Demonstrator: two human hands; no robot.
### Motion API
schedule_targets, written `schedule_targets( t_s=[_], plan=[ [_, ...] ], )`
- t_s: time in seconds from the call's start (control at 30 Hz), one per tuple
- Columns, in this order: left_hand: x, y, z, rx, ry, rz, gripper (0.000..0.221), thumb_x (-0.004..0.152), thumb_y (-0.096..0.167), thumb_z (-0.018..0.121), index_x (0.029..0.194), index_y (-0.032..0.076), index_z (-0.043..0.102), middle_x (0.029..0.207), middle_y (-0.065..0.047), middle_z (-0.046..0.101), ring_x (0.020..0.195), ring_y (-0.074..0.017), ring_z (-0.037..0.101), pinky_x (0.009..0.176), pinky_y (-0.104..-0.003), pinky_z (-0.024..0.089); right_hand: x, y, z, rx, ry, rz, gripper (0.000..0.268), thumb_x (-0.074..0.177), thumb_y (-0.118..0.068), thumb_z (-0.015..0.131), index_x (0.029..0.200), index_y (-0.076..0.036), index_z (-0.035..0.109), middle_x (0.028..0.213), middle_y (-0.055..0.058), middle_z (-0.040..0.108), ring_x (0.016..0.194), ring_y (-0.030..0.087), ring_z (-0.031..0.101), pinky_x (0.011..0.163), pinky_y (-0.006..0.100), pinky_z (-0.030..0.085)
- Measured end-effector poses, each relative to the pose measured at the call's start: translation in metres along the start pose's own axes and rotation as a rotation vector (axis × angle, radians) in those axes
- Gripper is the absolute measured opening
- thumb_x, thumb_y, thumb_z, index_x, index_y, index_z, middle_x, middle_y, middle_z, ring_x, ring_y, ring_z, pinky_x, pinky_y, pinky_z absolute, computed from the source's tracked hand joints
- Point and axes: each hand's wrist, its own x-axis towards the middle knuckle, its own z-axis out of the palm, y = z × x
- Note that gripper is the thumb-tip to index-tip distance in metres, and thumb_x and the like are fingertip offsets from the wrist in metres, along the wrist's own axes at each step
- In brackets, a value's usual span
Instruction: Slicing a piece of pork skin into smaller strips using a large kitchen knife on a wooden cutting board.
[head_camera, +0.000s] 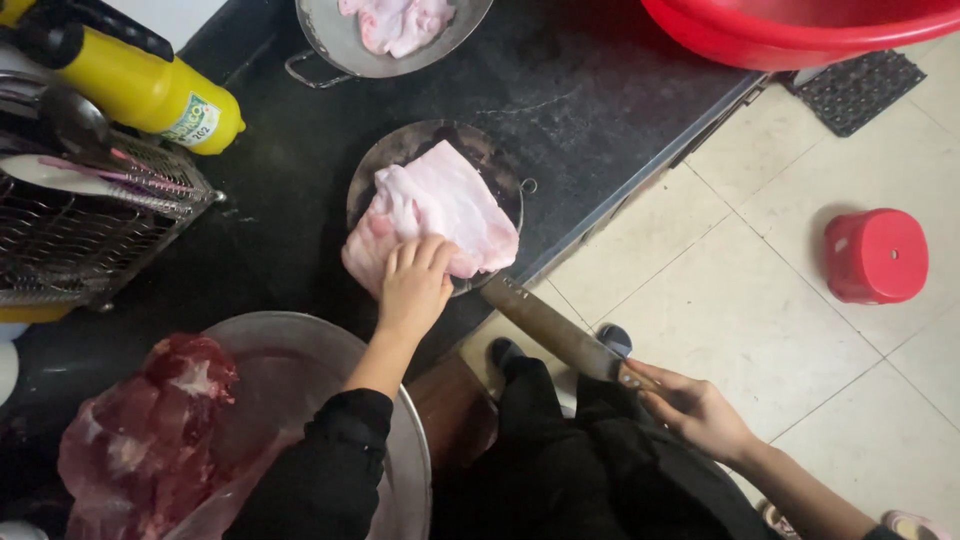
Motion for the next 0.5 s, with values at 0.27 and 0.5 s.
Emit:
schedule_targets(
  t_s=[0.27,0.5],
  plan=[
    [0.020,-0.008,0.012,0.242,0.088,0.025,0.026,0.079,0.021,0.082,0.101,0.028,0.069,0.100,0.004,0.065,0.089,-0.0224,0.063,0.073,-0.037,0.049,0.034,-0.015,0.032,0.097,-0.053,0.037,0.053,0.098,-0.019,0.065,0.150,-0.011,0.062,0.152,0.001,0.067,0.133,0.007,0.060,0.119,0.024,0.039],
    [0.013,-0.030,0.046,0.043,0.092,-0.052,0.047,0.073,0.029,0.084,0.116,0.029,0.067,0.104,0.006,0.062,0.100,-0.0193,0.064,0.089,-0.037,0.053,0.068,-0.092,0.066,-0.017,0.130,0.170,0.047,0.097,-0.035,0.072,0.143,-0.042,0.070,0.105,0.016,0.085,0.089,0.033,0.083,0.084,0.047,0.063]
  ],
)
